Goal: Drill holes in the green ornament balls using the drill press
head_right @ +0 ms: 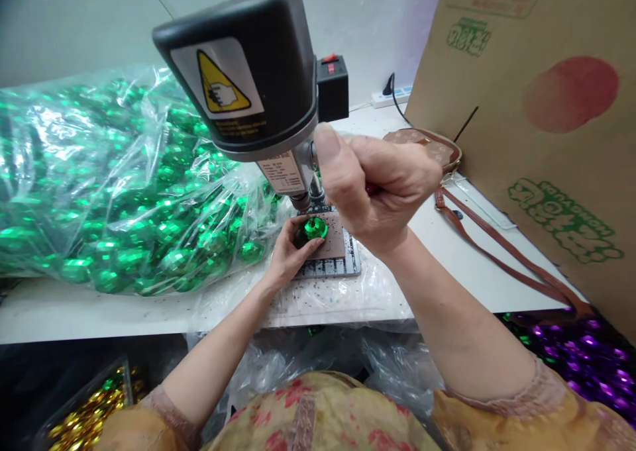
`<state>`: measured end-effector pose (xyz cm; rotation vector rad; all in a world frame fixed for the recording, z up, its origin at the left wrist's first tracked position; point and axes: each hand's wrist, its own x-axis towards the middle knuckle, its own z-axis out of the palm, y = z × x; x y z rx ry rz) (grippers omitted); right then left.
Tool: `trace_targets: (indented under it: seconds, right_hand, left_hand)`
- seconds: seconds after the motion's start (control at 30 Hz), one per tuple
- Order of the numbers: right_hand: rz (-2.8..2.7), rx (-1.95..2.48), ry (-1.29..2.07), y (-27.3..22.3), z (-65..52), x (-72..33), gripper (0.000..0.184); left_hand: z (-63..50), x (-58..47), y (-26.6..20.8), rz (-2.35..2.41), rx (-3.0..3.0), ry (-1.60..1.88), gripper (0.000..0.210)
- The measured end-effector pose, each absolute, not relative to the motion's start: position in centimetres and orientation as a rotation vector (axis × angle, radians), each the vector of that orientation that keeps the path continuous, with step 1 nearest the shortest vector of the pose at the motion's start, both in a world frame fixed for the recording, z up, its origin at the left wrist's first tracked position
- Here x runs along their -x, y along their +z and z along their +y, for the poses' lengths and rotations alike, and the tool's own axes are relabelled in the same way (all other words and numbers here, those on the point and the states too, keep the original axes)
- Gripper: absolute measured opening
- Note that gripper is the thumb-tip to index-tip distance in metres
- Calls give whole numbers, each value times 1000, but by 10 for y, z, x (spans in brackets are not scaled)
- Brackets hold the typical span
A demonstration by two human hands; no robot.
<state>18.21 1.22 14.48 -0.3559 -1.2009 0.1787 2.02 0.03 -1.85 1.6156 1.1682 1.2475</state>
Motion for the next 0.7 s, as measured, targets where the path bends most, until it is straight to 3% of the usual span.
trace_targets:
  seconds: [0.7]
  right_hand:
    - [-1352, 126, 6, 121, 21, -189, 51]
  left_hand:
    - [0, -21, -17, 1134, -1618, 1254, 52]
